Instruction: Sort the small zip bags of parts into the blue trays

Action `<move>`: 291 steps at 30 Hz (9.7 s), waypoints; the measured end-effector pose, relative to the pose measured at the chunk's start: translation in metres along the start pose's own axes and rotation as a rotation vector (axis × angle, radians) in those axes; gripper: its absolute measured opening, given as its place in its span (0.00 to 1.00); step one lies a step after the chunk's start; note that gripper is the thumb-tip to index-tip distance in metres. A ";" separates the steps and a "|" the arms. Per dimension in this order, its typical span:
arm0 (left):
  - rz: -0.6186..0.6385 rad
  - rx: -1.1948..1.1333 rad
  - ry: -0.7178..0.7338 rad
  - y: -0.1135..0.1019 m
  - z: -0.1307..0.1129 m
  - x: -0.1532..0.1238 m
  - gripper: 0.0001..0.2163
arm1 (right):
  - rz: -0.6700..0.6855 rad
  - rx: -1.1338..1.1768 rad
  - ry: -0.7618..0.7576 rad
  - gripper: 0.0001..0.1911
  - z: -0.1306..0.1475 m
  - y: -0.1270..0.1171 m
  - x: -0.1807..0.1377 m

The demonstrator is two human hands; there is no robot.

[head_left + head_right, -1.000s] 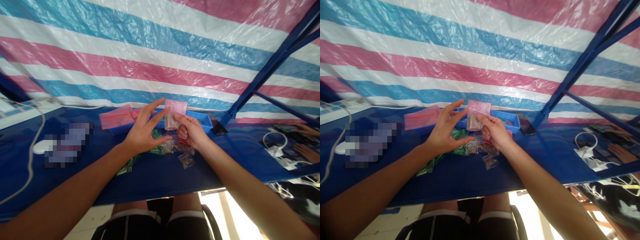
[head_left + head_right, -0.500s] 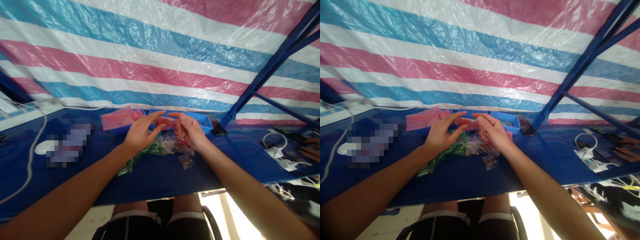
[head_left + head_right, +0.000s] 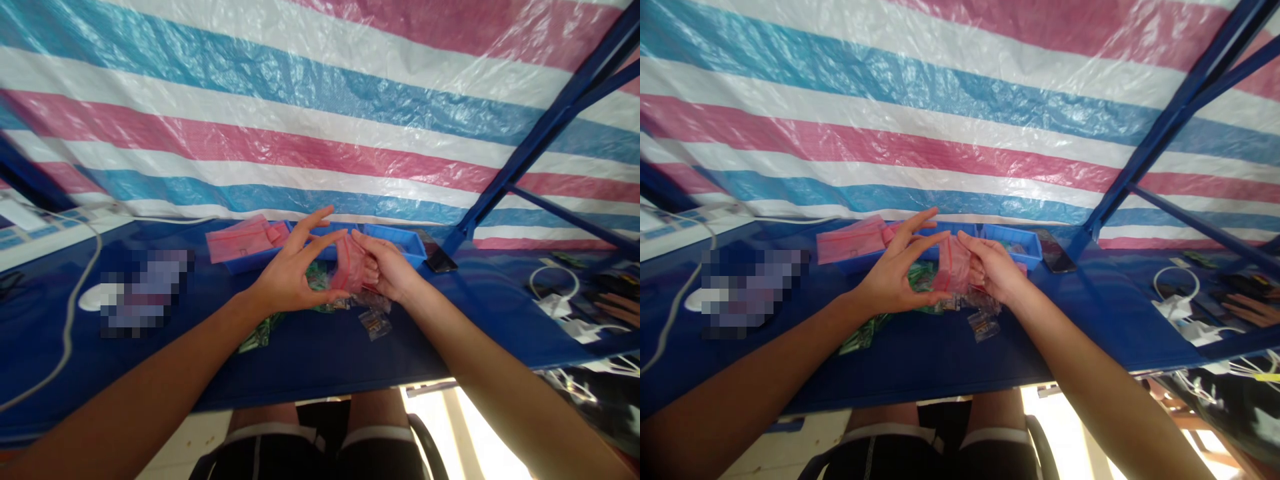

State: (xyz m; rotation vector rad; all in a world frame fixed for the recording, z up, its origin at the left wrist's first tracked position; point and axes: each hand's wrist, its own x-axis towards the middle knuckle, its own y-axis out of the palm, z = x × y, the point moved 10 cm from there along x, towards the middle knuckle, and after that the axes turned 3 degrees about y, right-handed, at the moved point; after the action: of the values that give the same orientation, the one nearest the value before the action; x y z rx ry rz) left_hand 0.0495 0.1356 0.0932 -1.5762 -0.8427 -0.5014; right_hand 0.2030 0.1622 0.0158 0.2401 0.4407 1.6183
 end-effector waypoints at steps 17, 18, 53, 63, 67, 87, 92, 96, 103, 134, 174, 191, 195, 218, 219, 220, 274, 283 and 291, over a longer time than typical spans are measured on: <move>-0.159 0.348 -0.081 -0.051 0.028 -0.005 0.18 | 0.118 0.027 0.110 0.24 -0.007 0.002 0.003; -0.175 0.383 -0.119 -0.059 0.034 -0.007 0.18 | 0.116 0.020 0.103 0.26 -0.007 0.002 0.003; 0.013 0.582 -0.232 -0.041 0.044 -0.011 0.13 | 0.428 -1.311 -0.721 0.19 0.000 0.065 -0.034; 0.149 0.245 0.027 0.009 0.002 -0.005 0.10 | 0.374 -1.356 -0.767 0.10 -0.006 0.060 -0.023; 0.169 0.244 0.008 0.011 0.009 -0.007 0.11 | 0.370 -1.344 -0.774 0.12 -0.006 0.061 -0.023; 0.152 0.218 -0.067 0.018 0.024 -0.014 0.10 | 0.413 -1.364 -0.730 0.10 -0.006 0.064 -0.026; 0.151 0.216 -0.071 0.019 0.024 -0.014 0.10 | 0.418 -1.374 -0.729 0.11 -0.007 0.064 -0.027; 0.151 0.199 -0.081 0.018 0.023 -0.012 0.10 | 0.435 -1.357 -0.743 0.11 -0.006 0.066 -0.029; 0.268 0.156 -0.206 0.023 0.030 -0.012 0.11 | 0.439 -1.362 -0.747 0.11 -0.007 0.067 -0.029; 0.257 0.194 -0.153 0.023 0.025 -0.012 0.10 | 0.514 -1.349 -0.704 0.09 -0.009 0.072 -0.033; 0.398 0.129 -0.258 0.032 0.028 -0.012 0.10 | 0.489 -1.358 -0.648 0.11 -0.006 0.070 -0.033; 0.390 0.112 -0.243 0.033 0.024 -0.009 0.10 | 0.461 -1.441 -0.681 0.10 -0.007 0.070 -0.035; 0.399 0.091 -0.254 0.034 0.024 -0.009 0.10 | 0.448 -1.461 -0.669 0.09 -0.008 0.069 -0.034; 0.451 0.099 -0.291 0.037 0.025 -0.010 0.10 | 0.443 -1.524 -0.684 0.11 -0.010 0.071 -0.037; 0.457 0.103 -0.295 0.037 0.025 -0.011 0.10 | 0.445 -1.530 -0.680 0.11 -0.010 0.072 -0.037; 0.466 0.108 -0.299 0.038 0.025 -0.011 0.10 | 0.448 -1.535 -0.676 0.11 -0.010 0.072 -0.037; 0.271 0.204 -0.170 0.026 0.031 -0.013 0.10 | 0.283 -1.667 -0.699 0.13 -0.020 0.059 -0.022; 0.121 0.154 -0.138 0.012 0.025 -0.007 0.12 | 0.143 -1.264 -0.737 0.09 0.013 0.051 -0.025; -0.030 0.240 0.050 -0.004 -0.012 0.002 0.24 | -0.082 -0.411 -0.372 0.24 0.019 0.004 0.003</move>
State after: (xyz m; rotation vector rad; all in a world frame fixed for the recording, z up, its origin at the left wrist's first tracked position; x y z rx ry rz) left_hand 0.0492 0.1244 0.0998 -1.3284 -0.8562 -0.4420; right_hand 0.2075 0.1674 0.0345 0.2018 -0.1662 1.5037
